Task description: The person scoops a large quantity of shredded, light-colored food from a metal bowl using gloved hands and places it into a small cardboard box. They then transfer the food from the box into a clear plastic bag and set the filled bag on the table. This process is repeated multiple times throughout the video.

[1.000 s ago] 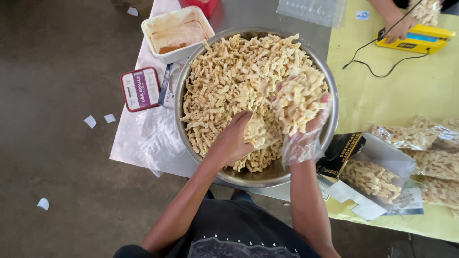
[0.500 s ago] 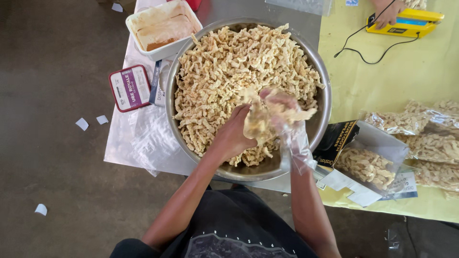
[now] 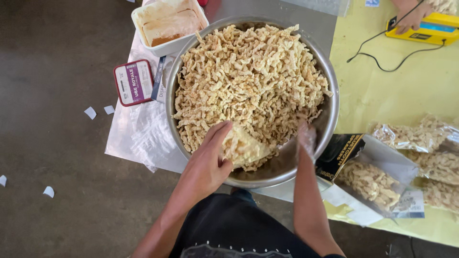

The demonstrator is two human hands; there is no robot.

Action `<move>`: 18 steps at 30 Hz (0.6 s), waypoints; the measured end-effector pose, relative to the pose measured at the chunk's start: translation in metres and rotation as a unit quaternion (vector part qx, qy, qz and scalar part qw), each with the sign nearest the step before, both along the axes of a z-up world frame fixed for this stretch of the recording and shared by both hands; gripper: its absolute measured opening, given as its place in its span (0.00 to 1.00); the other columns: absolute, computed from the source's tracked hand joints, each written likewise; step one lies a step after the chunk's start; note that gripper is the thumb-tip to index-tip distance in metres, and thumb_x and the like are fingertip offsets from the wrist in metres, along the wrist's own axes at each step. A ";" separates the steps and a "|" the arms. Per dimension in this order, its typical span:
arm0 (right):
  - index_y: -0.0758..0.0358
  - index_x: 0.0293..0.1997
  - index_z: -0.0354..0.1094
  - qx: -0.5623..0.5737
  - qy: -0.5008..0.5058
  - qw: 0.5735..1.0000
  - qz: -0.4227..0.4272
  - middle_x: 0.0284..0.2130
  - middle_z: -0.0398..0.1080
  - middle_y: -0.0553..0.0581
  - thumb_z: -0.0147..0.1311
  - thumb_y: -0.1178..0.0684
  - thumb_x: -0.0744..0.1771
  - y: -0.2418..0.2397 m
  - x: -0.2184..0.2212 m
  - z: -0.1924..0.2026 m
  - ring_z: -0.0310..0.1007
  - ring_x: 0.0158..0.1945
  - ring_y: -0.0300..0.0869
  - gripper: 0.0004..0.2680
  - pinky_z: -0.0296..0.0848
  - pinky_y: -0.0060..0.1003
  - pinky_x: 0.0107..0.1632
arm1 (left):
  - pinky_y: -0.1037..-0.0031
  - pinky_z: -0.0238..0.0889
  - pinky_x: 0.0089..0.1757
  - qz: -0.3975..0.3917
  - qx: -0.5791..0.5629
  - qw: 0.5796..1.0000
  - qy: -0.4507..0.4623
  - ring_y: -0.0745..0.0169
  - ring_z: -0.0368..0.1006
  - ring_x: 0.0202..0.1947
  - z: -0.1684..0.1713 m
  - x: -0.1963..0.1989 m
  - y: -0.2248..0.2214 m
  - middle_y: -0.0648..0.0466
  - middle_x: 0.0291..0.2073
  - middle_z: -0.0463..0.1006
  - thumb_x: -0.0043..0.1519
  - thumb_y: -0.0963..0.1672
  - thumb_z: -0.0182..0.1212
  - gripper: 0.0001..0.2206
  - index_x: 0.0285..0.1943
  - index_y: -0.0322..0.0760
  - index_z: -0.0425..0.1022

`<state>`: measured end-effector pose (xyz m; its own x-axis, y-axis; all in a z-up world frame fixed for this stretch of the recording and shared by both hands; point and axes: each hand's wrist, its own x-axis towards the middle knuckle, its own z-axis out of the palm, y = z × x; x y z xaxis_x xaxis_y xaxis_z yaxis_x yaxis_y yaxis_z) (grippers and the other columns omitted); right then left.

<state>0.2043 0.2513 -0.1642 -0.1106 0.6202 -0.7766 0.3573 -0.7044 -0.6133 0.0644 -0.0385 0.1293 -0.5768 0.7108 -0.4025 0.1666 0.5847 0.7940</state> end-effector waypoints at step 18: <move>0.61 0.64 0.65 0.004 0.400 0.913 -0.082 0.60 0.69 0.57 0.55 0.45 0.69 -0.070 0.010 -0.092 0.71 0.61 0.48 0.18 0.75 0.47 0.63 | 0.70 0.70 0.34 0.017 0.063 0.998 0.021 0.60 0.70 0.27 -0.066 0.006 0.003 0.50 0.71 0.63 0.52 0.35 0.64 0.36 0.74 0.36 0.59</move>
